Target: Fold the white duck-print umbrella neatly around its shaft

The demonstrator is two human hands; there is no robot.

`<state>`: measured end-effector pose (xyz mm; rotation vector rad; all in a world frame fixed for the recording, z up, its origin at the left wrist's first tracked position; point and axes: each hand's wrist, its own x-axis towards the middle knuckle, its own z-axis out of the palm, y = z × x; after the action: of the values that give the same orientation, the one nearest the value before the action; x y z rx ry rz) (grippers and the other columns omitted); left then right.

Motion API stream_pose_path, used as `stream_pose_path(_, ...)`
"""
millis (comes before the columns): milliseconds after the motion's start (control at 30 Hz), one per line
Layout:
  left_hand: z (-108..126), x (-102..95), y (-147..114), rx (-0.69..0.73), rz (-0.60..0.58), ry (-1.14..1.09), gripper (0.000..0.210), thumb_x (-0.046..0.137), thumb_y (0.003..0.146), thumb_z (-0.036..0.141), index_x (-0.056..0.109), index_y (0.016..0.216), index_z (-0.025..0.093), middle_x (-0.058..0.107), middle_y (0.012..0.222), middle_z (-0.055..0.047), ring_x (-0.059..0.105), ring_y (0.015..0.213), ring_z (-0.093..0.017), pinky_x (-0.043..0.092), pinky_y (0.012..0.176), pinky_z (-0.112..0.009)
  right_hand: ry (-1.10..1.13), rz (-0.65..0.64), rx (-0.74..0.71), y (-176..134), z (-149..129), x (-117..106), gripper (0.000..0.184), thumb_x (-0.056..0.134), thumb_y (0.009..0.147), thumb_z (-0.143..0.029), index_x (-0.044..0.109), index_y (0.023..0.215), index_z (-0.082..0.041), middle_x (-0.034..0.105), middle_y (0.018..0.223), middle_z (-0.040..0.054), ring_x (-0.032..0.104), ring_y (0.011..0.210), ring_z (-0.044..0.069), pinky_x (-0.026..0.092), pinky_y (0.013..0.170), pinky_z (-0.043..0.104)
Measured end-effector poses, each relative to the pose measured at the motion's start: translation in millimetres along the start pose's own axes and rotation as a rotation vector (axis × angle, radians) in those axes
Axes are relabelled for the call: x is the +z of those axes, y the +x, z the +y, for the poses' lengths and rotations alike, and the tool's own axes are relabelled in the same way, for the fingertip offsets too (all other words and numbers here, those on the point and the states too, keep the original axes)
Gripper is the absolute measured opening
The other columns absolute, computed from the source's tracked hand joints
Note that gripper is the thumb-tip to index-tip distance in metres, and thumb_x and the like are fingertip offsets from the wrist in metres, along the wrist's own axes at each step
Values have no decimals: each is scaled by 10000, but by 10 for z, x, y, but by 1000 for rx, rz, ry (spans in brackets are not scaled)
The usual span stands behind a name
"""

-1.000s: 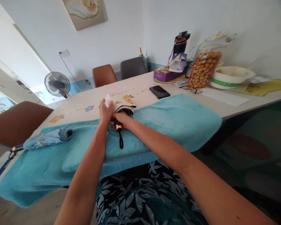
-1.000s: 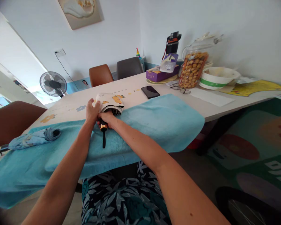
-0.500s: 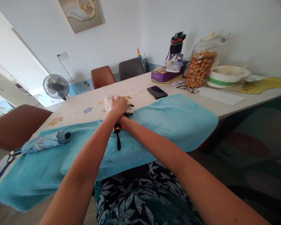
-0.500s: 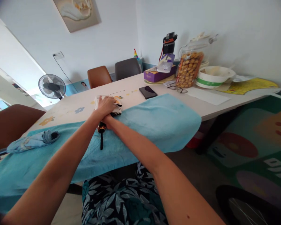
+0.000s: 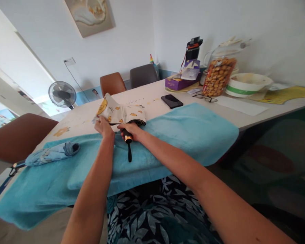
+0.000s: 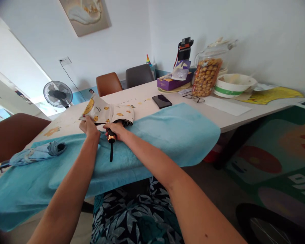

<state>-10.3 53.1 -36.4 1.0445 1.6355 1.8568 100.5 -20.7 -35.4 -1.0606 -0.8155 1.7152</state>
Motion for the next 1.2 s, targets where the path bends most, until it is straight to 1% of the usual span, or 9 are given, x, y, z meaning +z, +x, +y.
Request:
stream_pose_path(167, -65, -58, 17, -150, 73, -290, 298, 413, 777, 211, 535, 1042, 153, 620, 991, -72, 635, 802, -136, 529, 616, -240, 31, -29, -43, -15, 4, -22, 207, 672, 843, -177, 510, 718, -145, 507, 539, -40, 499, 391, 80, 452, 350, 187)
stream_pose_path(433, 10, -71, -48, -215, 85, -394, 290, 434, 760, 207, 550, 1020, 154, 625, 1056, -90, 651, 882, -156, 557, 655, -249, 141, -17, -88, 3, -64, -95, 285, 611, 901, -392, 497, 798, -152, 511, 577, -42, 481, 378, 66, 431, 343, 181)
stream_pose_path(633, -106, -52, 36, -182, 106, -286, 328, 379, 735, 170, 533, 1025, 162, 604, 1019, -79, 636, 935, -165, 556, 728, -290, 112, 0, -39, 41, -72, -135, 209, 624, 890, -247, 509, 754, -137, 510, 543, -43, 477, 358, 66, 427, 328, 183)
stream_pose_path(767, -178, -95, 156, -179, 181, -79, 365, 350, 731, 95, 464, 1068, 177, 545, 1001, -73, 590, 1024, -183, 514, 852, -354, 60, 16, -81, 32, -49, -120, 218, 599, 869, -174, 491, 682, -143, 507, 515, -43, 484, 353, 70, 427, 320, 179)
stream_pose_path(900, -120, -138, 111, 1, 243, 58, 309, 358, 771, 105, 452, 1055, 182, 525, 1069, -79, 542, 1069, -168, 426, 971, -346, -14, 63, -132, 3, -33, -83, 231, 609, 835, -159, 470, 650, -161, 480, 459, -47, 465, 335, 80, 427, 315, 184)
stream_pose_path(967, -59, -111, -11, 149, 150, 36, 289, 375, 778, 119, 494, 1036, 174, 557, 1070, -78, 548, 1065, -159, 406, 992, -325, -60, 85, -136, -16, -31, -56, 238, 615, 821, -152, 460, 642, -173, 466, 438, -48, 456, 325, 87, 432, 317, 192)
stream_pose_path(1033, -6, -50, -165, 235, -62, -16, 293, 395, 794, 146, 546, 1045, 166, 598, 1087, -84, 563, 1078, -164, 406, 998, -316, -110, 106, -132, -31, -26, -27, 233, 611, 815, -145, 458, 642, -181, 461, 427, -45, 453, 319, 94, 433, 319, 200)
stream_pose_path(1133, 30, 52, -347, 225, -402, -76, 349, 438, 842, 240, 582, 1150, 164, 570, 1283, -104, 485, 1251, -192, 356, 1066, -324, -161, 115, -193, -42, -9, 1, 206, 636, 790, -156, 479, 659, -181, 475, 428, -37, 458, 324, 108, 420, 308, 207)
stream_pose_path(1200, 31, 92, -391, 176, -510, -96, 418, 450, 861, 282, 548, 1253, 174, 469, 1425, -89, 369, 1360, -186, 293, 1116, -316, -189, 86, -246, -48, 4, 3, 195, 652, 777, -175, 491, 667, -175, 493, 436, -27, 467, 339, 114, 423, 315, 211)
